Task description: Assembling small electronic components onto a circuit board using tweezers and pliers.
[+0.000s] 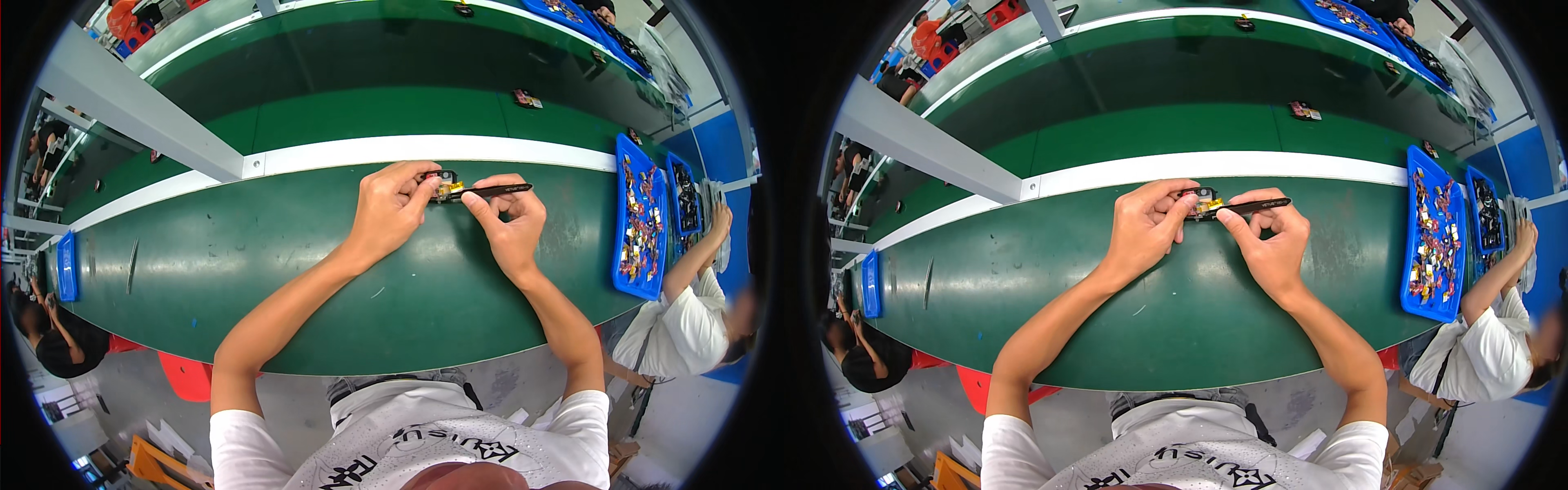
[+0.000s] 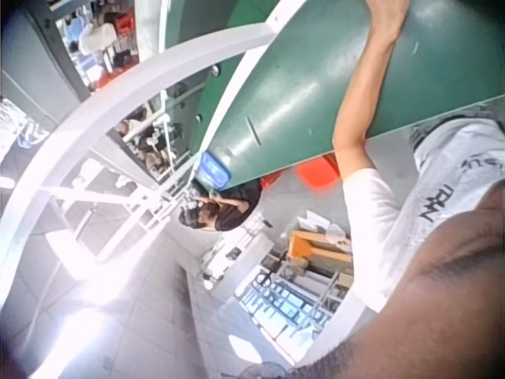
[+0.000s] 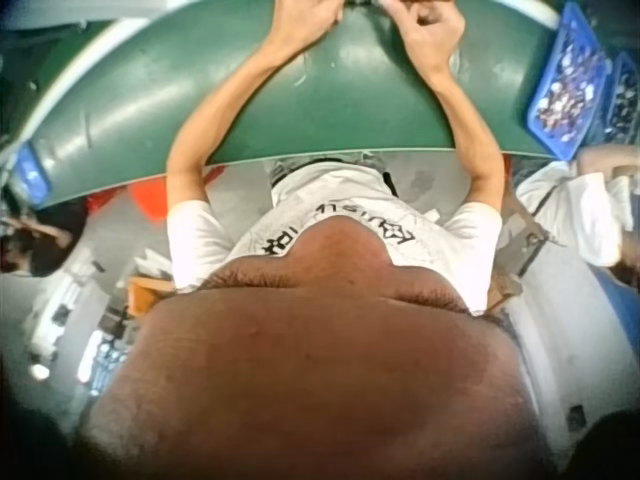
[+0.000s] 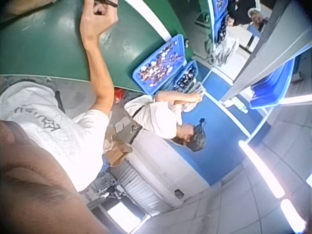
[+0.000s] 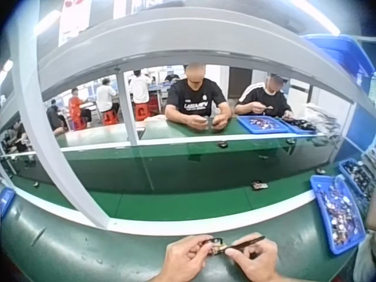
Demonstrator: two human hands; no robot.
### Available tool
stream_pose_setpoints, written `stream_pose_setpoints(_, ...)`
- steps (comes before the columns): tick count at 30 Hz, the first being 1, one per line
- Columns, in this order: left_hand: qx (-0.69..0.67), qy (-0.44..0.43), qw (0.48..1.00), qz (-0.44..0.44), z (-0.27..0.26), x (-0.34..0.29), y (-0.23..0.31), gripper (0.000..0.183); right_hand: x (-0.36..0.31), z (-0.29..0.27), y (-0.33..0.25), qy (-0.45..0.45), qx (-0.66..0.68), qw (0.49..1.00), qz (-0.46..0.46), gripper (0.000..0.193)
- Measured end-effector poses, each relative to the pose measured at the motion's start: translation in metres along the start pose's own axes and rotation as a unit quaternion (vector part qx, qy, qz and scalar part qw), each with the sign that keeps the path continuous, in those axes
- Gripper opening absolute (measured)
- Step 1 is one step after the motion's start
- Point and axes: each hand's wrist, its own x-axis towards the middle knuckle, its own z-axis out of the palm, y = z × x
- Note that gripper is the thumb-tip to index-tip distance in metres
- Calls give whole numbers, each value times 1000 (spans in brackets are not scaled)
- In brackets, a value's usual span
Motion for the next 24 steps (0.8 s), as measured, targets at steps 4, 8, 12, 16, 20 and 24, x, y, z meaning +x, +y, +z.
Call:
stream_pose_setpoints(4,-36,-15,999,-10,-1,1,4,24,2,-3,-4,-13,65,995,76,17)
stream_pose_setpoints(8,-52,-26,998,-14,-2,1,5,25,4,-3,-12,-14,104,983,149,16)
stream_pose_setpoints(12,-51,-30,998,-11,-2,1,5,25,5,-4,-12,-17,116,981,155,15)
stream_pose_setpoints(16,-55,-30,998,-18,-2,1,5,25,4,-5,-11,-23,108,982,153,16)
stream_pose_setpoints(20,-66,-31,997,-21,-2,1,4,24,3,-5,-12,-22,112,980,163,17)
stream_pose_setpoints(24,-67,-32,997,-15,-2,1,3,24,6,-7,-12,-27,142,969,198,18)
